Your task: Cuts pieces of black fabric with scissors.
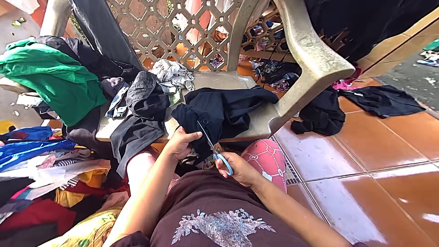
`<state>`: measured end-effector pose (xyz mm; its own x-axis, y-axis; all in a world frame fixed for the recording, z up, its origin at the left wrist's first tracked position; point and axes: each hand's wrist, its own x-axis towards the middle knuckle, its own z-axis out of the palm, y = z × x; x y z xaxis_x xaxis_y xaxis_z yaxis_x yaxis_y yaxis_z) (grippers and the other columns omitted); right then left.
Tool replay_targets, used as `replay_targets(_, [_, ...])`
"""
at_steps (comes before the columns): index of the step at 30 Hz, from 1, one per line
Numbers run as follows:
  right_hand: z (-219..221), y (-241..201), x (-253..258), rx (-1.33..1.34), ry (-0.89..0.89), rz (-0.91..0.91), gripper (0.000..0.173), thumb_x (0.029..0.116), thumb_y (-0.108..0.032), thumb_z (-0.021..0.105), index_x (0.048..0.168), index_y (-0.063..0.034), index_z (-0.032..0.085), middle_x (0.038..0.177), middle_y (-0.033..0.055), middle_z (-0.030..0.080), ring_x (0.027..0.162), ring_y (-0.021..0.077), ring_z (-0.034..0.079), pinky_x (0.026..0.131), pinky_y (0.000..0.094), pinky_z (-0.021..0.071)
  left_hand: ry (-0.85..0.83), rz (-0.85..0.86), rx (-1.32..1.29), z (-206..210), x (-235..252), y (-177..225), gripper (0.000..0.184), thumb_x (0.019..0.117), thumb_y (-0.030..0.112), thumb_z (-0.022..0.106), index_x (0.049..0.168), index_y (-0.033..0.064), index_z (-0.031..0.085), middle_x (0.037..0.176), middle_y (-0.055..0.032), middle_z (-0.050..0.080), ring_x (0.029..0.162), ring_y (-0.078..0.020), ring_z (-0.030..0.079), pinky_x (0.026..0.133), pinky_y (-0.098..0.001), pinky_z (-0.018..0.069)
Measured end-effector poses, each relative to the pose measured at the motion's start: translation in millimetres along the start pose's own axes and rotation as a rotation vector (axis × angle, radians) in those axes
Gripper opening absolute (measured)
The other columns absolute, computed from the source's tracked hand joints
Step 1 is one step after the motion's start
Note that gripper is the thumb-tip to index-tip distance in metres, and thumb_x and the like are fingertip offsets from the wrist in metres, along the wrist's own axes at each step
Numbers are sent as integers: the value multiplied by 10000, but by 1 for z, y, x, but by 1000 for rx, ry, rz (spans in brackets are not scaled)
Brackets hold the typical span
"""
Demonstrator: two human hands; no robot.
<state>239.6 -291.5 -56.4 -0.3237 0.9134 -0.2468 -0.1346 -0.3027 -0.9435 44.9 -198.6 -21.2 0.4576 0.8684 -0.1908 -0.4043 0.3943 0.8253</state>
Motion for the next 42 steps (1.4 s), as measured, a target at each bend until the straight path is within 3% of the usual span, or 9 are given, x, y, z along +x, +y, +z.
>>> replay_targets(3, [1, -2, 0, 3, -11, 10, 129, 934, -228, 635, 829, -165, 593, 614, -130, 574, 519, -38, 522, 526, 127, 438, -58, -34, 39, -2, -3, 1, 295, 886, -147, 567, 1129, 20, 558, 978, -83, 738, 913, -175, 730, 871, -363, 607])
replay_targets(7, [-1, -5, 0, -49, -26, -15, 259, 892, -397, 702, 874, -166, 584, 638, -142, 560, 540, -35, 521, 547, 133, 443, -142, -41, 82, -2, -5, 0, 308, 857, -126, 603, 1122, 29, 581, 985, -69, 744, 932, -171, 728, 885, -360, 603])
replay_targets(11, [-5, -3, 0, -54, -35, -36, 306, 866, -450, 739, 858, -179, 596, 630, -148, 555, 529, -44, 509, 530, 125, 429, -203, -30, 103, -9, -2, -1, 327, 832, -98, 651, 1124, 40, 598, 1004, -62, 745, 954, -171, 726, 900, -365, 599])
replay_targets(19, [-8, 0, -2, -61, -65, -38, 244, 888, -383, 729, 813, -190, 602, 613, -149, 553, 509, -49, 502, 508, 119, 420, -291, -30, 117, -17, -2, 3, 328, 813, -69, 685, 1100, 77, 628, 1009, -33, 753, 963, -147, 726, 905, -345, 596])
replay_targets(23, [-8, 1, -2, -38, -79, -38, 225, 885, -361, 739, 828, -185, 612, 625, -144, 570, 522, -45, 518, 521, 119, 432, -227, 22, 109, -17, -7, 10, 310, 815, 36, 760, 1094, 101, 639, 984, -23, 757, 934, -139, 732, 882, -341, 602])
replay_targets(25, [-8, 0, -2, -22, -107, -17, 219, 881, -351, 747, 841, -183, 612, 635, -139, 586, 536, -41, 534, 534, 120, 443, -171, 30, 139, -13, -10, 14, 272, 863, -34, 674, 1107, 70, 613, 980, -37, 746, 931, -149, 725, 885, -350, 601])
replay_targets(30, [-10, -1, 1, -18, -239, -62, 437, 820, -589, 778, 913, -198, 608, 691, -153, 595, 598, -46, 556, 585, 121, 460, -249, 5, 211, -11, -12, 15, 260, 841, -71, 668, 1059, 67, 640, 954, -18, 756, 915, -124, 729, 881, -317, 601])
replay_targets(32, [-9, 0, 3, -20, -253, -92, 466, 811, -626, 767, 911, -200, 609, 694, -156, 585, 598, -50, 545, 581, 120, 451, -281, -7, 210, -10, -12, 15, 251, 837, -62, 672, 1044, 78, 652, 947, -12, 760, 905, -117, 732, 875, -309, 603])
replay_targets(42, [-6, 4, 0, -13, -217, -155, 346, 865, -531, 761, 826, -212, 631, 641, -169, 563, 532, -72, 502, 512, 103, 414, -329, -20, 202, -15, -10, 19, 268, 816, -55, 698, 1027, 108, 675, 952, -5, 765, 907, -108, 733, 867, -298, 603])
